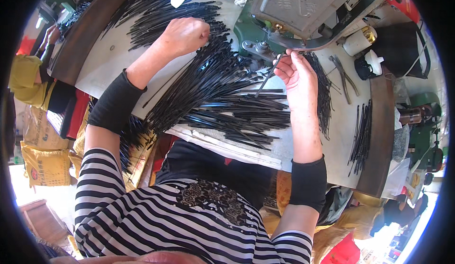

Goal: The person assembles black strips and component connectors using a small press machine and pliers.

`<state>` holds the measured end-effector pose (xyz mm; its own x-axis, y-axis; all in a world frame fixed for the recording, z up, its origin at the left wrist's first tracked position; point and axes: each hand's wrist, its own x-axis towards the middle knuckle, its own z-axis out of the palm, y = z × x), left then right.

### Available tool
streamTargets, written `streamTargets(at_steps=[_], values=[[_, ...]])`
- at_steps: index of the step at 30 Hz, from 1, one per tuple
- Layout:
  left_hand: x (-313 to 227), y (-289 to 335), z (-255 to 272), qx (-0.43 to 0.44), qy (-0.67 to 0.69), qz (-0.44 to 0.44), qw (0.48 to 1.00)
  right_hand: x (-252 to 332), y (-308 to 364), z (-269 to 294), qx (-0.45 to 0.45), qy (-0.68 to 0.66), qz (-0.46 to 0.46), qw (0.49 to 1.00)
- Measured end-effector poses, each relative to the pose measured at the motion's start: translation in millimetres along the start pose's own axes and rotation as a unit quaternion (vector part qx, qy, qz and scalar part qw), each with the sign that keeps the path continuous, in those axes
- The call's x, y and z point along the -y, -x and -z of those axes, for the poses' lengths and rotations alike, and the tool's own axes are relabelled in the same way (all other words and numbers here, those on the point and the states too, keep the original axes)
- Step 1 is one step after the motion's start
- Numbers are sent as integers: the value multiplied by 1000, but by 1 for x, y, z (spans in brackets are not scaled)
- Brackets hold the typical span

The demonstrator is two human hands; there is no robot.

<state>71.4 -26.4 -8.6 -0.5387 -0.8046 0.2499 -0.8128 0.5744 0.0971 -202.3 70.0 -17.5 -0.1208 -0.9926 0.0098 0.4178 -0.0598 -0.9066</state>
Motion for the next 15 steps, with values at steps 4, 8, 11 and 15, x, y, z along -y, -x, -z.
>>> streamTargets(at_steps=[4,8,11,15], values=[[-4,-1,-4,-1,-13,-12,1000,1,1,-1,1,3,-5,1000],[-1,1,-4,-33,-6,-14,999,-1,1,-1,13,4,-13,1000],[1,1,4,4,-13,7,1000,-3,1,0,3,7,-18,1000],[15,6,19,-39,13,16,999,-1,1,2,-5,23,-14,1000]])
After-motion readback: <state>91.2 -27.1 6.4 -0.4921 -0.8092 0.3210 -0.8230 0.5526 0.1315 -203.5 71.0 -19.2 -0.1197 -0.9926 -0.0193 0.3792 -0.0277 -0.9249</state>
